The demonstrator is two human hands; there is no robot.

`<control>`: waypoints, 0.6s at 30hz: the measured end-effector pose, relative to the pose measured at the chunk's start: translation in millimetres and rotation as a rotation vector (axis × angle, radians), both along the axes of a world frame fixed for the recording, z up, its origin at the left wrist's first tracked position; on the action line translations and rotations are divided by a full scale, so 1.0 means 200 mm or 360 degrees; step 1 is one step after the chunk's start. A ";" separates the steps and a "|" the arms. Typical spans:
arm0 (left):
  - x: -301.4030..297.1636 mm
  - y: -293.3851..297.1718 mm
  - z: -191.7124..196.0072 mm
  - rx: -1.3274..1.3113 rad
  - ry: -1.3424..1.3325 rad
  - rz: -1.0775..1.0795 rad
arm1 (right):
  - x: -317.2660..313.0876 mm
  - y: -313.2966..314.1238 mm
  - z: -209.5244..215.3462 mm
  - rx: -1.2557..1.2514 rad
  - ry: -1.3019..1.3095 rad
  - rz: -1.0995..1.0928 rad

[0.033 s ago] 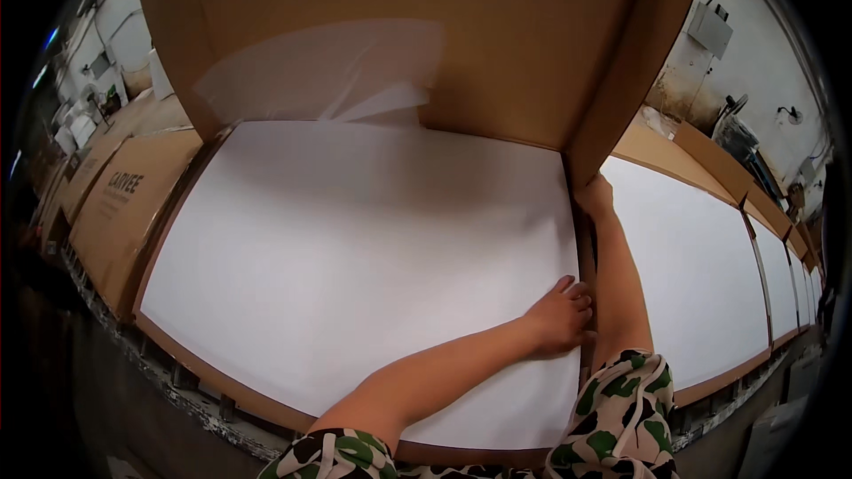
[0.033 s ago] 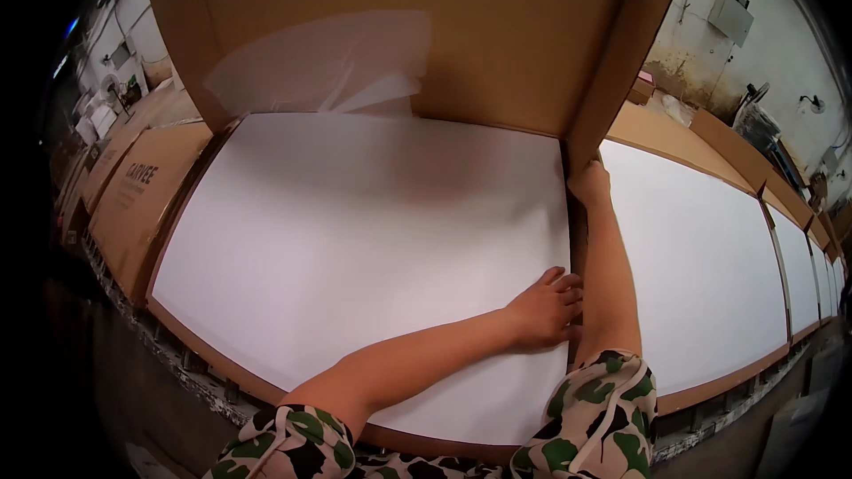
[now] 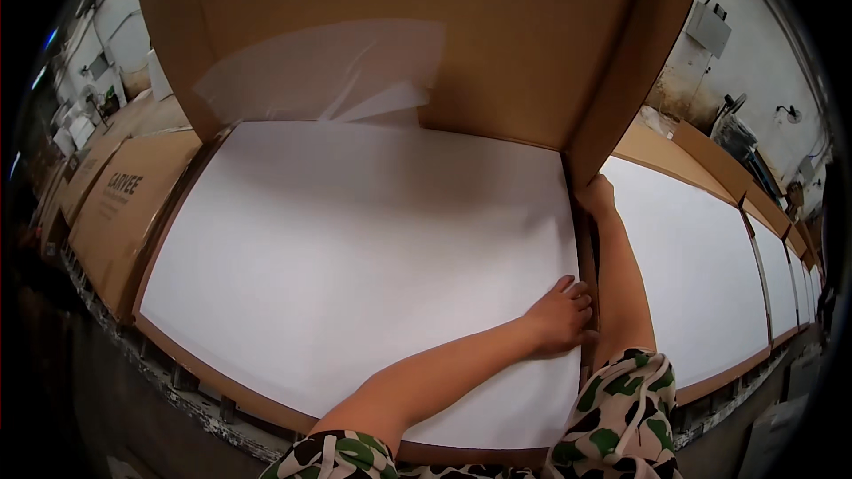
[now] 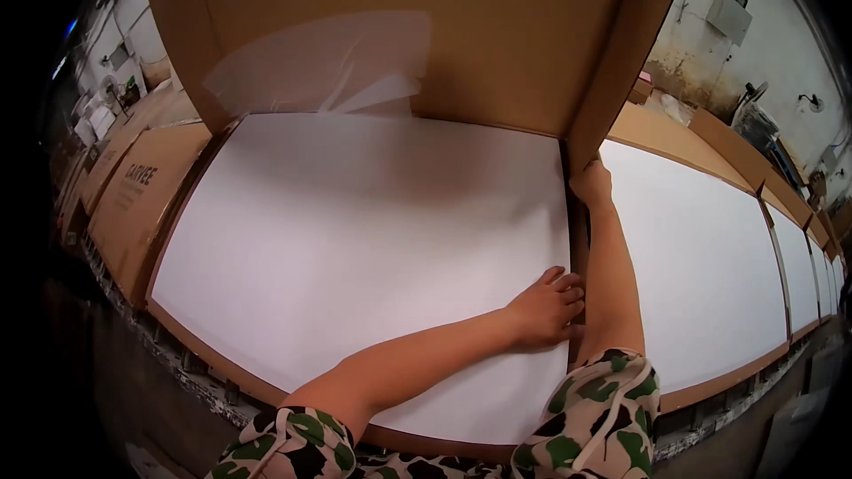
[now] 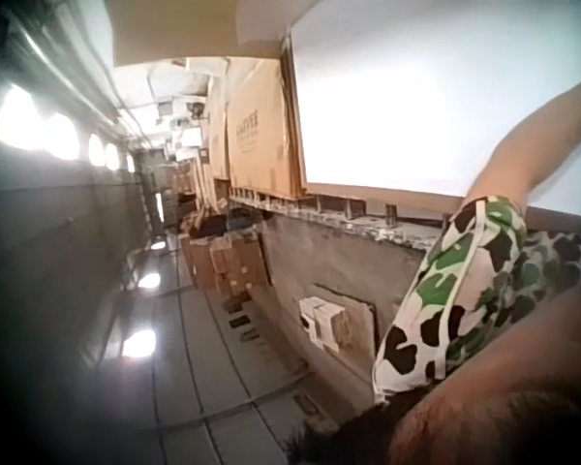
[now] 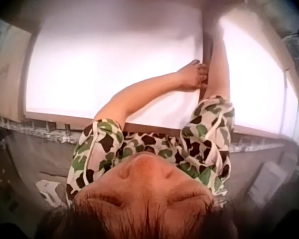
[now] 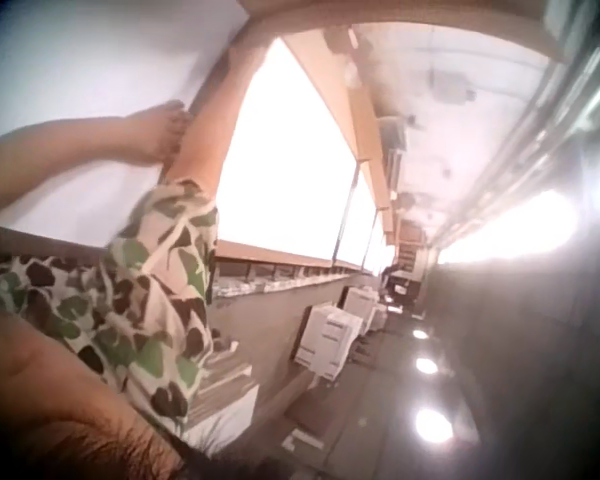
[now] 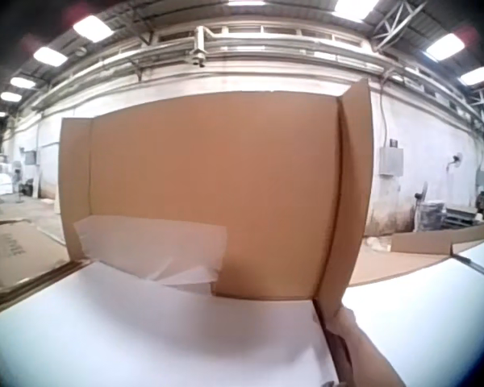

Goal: The person places black panels into a cardboard box on a conveyor line, then covers them with a white foam sheet and closes the box flaps.

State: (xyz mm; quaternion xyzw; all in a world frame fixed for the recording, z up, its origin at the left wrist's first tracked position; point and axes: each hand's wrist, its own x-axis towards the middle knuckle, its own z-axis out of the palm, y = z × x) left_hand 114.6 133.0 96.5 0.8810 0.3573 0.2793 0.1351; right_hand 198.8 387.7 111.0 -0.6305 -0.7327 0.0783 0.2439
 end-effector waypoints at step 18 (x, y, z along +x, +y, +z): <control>-0.06 0.04 -0.05 0.0101 -0.0463 -0.0250 | 0.04 0.24 -0.16 0.0086 -0.0361 0.0220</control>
